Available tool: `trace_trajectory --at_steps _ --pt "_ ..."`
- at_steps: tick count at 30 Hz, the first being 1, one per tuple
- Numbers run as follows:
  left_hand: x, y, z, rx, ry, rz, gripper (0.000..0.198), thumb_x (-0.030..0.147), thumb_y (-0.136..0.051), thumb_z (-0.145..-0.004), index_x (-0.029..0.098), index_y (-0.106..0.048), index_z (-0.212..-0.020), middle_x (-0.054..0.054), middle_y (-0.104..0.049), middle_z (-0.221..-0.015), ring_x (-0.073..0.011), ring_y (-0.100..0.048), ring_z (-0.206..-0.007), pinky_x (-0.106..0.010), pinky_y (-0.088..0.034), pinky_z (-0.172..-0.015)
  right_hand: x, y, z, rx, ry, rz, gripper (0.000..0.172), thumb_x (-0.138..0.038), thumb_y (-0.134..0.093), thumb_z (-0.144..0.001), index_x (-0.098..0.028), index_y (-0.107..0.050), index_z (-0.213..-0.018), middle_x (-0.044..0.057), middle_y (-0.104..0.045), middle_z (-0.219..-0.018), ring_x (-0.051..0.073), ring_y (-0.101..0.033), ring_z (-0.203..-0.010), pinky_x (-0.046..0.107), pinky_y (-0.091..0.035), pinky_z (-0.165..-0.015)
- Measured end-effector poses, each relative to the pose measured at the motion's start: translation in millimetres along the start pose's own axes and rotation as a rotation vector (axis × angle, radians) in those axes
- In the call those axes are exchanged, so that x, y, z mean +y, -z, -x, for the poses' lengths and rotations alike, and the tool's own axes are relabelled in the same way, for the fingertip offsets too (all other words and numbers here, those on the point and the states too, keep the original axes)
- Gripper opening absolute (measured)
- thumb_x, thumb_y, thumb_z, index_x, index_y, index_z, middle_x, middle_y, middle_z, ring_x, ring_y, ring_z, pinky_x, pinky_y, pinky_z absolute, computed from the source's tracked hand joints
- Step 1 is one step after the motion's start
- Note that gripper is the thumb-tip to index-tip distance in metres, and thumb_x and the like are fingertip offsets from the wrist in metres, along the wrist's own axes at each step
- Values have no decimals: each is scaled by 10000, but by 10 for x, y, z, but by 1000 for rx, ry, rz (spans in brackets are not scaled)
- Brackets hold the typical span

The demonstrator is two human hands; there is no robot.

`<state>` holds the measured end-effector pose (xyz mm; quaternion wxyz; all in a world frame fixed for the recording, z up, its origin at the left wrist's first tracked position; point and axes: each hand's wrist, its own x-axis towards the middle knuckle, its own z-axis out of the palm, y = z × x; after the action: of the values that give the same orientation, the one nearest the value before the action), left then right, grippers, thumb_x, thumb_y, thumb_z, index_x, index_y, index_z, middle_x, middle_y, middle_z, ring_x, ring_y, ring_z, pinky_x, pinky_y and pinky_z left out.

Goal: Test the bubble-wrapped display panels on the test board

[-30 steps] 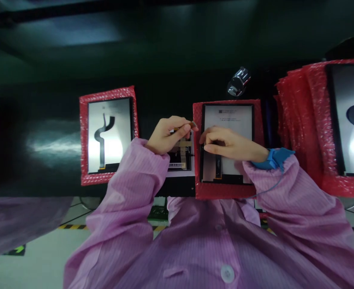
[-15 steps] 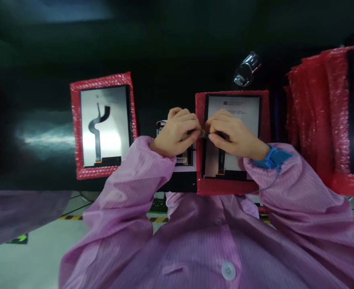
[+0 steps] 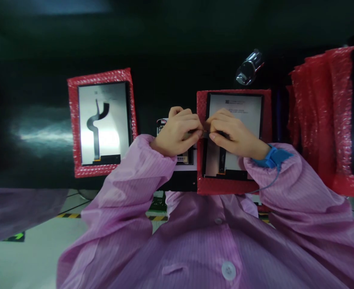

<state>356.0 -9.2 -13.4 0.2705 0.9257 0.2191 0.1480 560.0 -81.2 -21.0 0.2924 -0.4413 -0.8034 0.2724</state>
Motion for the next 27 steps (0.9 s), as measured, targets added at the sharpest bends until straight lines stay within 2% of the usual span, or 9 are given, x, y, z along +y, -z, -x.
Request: trace_trajectory --at_steps 6,11,20,27 --pt "-10 -5 11 18 -52 1 231 252 -424 -908 182 -576 -750 -18 -618 -747 -180 -530 -754 -440 -338 -841 65 -48 13 68 87 22 186 -253 -439 -948 -217 -431 -766 41 -591 -882 187 -505 -887 389 -394 -868" --pt "-15 -26 10 21 -39 -10 221 249 -437 -906 191 -592 -758 -14 -624 -757 -180 -541 -761 -433 -343 -854 93 -78 22 75 80 40 181 -248 -447 -950 -212 -445 -773 39 -600 -913 188 -506 -911 393 -390 -877" --pt "-11 -45 9 34 -46 -34 229 244 -430 -911 184 -582 -750 -13 -610 -739 -179 -534 -751 -434 -336 -846 77 -61 5 19 63 -2 211 -278 -406 -990 -213 -444 -793 40 -590 -888 181 -502 -885 379 -395 -889" --pt "-33 -36 15 4 -50 -22 250 292 -448 -934 187 -588 -756 -3 -607 -729 -173 -538 -758 -435 -330 -876 88 -16 16 -35 27 -51 222 -298 -416 -996 -208 -471 -800 52 -601 -957 190 -512 -954 400 -378 -935"
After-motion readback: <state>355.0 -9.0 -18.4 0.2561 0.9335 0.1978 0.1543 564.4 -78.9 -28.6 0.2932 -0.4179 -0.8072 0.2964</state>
